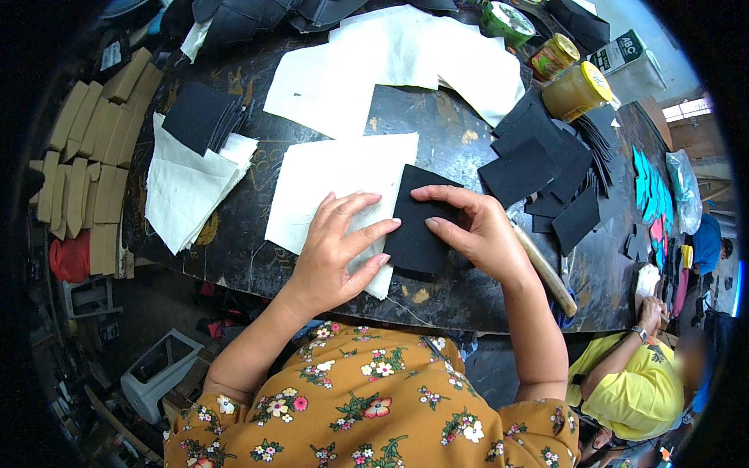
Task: The person repeatedly places small black fabric pieces onto white fabric squares, folds them, and stacks the assembled units. The person also uses scissors to trim edges and a hammer-like tool to press the layers. The finished stacks are gathered and aligned at the end.
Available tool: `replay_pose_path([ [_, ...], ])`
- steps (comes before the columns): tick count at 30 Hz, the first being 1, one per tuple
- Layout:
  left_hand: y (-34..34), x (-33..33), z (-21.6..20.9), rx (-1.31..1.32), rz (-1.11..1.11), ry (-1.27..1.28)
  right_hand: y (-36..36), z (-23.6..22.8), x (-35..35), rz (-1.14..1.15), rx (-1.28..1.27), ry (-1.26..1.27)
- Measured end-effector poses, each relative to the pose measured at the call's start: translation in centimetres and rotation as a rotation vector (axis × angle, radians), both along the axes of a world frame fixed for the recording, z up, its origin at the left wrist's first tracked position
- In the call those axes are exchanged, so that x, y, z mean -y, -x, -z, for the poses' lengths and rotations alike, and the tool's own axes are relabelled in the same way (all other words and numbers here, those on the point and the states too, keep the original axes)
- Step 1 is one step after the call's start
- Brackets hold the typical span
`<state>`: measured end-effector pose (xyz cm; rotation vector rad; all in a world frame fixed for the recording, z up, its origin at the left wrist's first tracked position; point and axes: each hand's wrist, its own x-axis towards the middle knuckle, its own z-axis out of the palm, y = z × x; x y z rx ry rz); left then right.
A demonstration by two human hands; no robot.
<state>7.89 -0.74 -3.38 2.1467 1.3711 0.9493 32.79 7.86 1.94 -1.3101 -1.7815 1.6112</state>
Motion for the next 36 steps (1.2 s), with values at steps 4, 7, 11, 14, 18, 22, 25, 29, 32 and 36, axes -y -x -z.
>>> replay_pose_path([
  [4, 0.0, 0.0, 0.0, -0.013, 0.007, -0.001, 0.3, -0.3, 0.6, -0.042, 0.377, -0.477],
  [7, -0.1, 0.0, -0.1, -0.032, 0.009, -0.009, 1.1, -0.3, 1.1, -0.047, 0.543, -0.996],
  [11, -0.1, 0.0, -0.1, 0.012, 0.009, -0.01, 2.8, 0.5, 1.1, -0.182, 0.43, -0.994],
  [14, 0.6, -0.2, -0.5, 0.086, -0.05, -0.046, 1.4, 0.2, 1.6, -0.125, 0.363, -0.929],
  [18, 4.3, -1.1, -1.5, 0.212, -0.393, -0.073, -6.2, -1.6, 4.5, 0.197, 0.513, -0.855],
  [22, 6.9, -3.6, -1.8, 0.067, -0.578, 0.115, -12.0, 0.3, 7.6, 0.254, 0.815, -0.694],
  [25, 7.1, -5.0, -1.7, -0.124, -0.57, 0.169, -13.4, 2.3, 8.6, 0.294, 0.749, -0.701],
  [29, 7.4, -5.9, -1.9, -0.158, -0.513, 0.217, -13.9, 0.2, 8.7, 0.286, 0.541, -0.369],
  [32, 7.5, -6.0, -1.9, -0.134, -0.504, 0.243, -12.1, -2.7, 9.0, 0.259, 0.321, -0.291],
  [36, 7.7, -6.3, -1.9, -0.103, -0.468, 0.266, -5.9, -3.1, 8.1, 0.283, 0.231, -0.597],
])
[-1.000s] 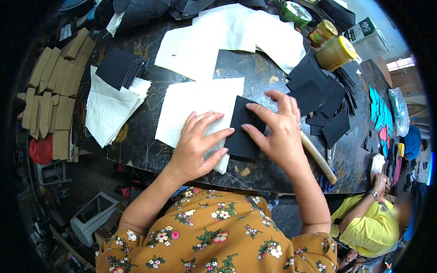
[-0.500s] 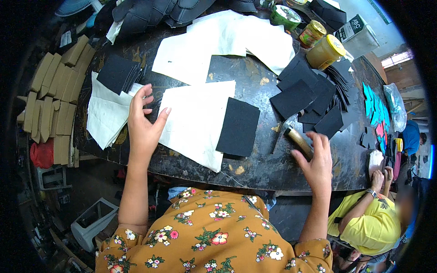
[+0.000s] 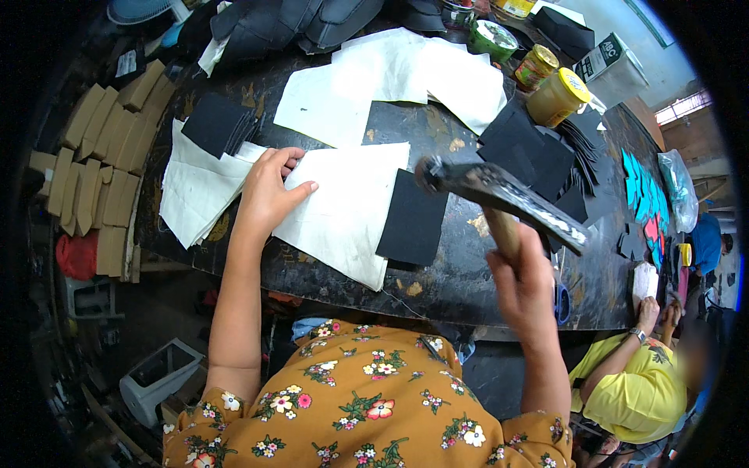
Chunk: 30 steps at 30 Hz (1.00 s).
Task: The person repeatedly places small black fabric pieces onto white fabric squares, folds them, and stacks the assembled units. The person also uses scissors to trim edges and a hammer-like tool to press the layers. The finished stacks are gathered and aligned at the end.
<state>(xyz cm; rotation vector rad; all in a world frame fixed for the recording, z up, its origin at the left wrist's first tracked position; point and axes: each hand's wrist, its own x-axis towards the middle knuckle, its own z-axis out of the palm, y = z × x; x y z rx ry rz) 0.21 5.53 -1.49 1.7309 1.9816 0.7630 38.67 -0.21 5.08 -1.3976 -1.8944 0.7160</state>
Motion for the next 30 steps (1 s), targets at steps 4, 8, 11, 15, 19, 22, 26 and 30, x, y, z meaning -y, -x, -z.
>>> replay_pose_path([
  [4, 0.1, 0.0, 0.1, -0.004, 0.004, -0.001, 4.0, 1.2, -3.4, -0.141, 0.517, 0.215],
  [8, 0.2, 0.2, 0.3, -0.039, 0.017, -0.021, 4.2, 0.8, -4.6, -0.124, 0.298, 0.047],
  [11, 0.2, 0.2, 0.5, -0.039, 0.006, -0.027, 4.9, 1.2, -4.9, -0.107, 0.186, 0.029],
  [15, 0.2, -0.3, 0.1, -0.051, 0.012, 0.002, 4.3, 0.7, -4.6, -0.156, 0.361, 0.124],
  [19, 0.0, -0.1, -0.3, -0.029, -0.006, 0.028, 3.2, 1.0, -1.3, -0.199, 0.247, 0.014],
  [22, 0.0, -0.2, -0.5, -0.046, 0.014, 0.045, 2.5, 1.3, 0.3, -0.263, 0.428, 0.127],
  [26, -0.1, -0.5, -0.6, -0.045, 0.017, 0.066, 2.3, 1.1, 1.4, -0.268, 0.223, -0.106],
  [30, 0.3, -0.8, -0.9, -0.059, 0.067, 0.079, 2.8, 0.6, 2.0, -0.342, 0.43, 0.218],
])
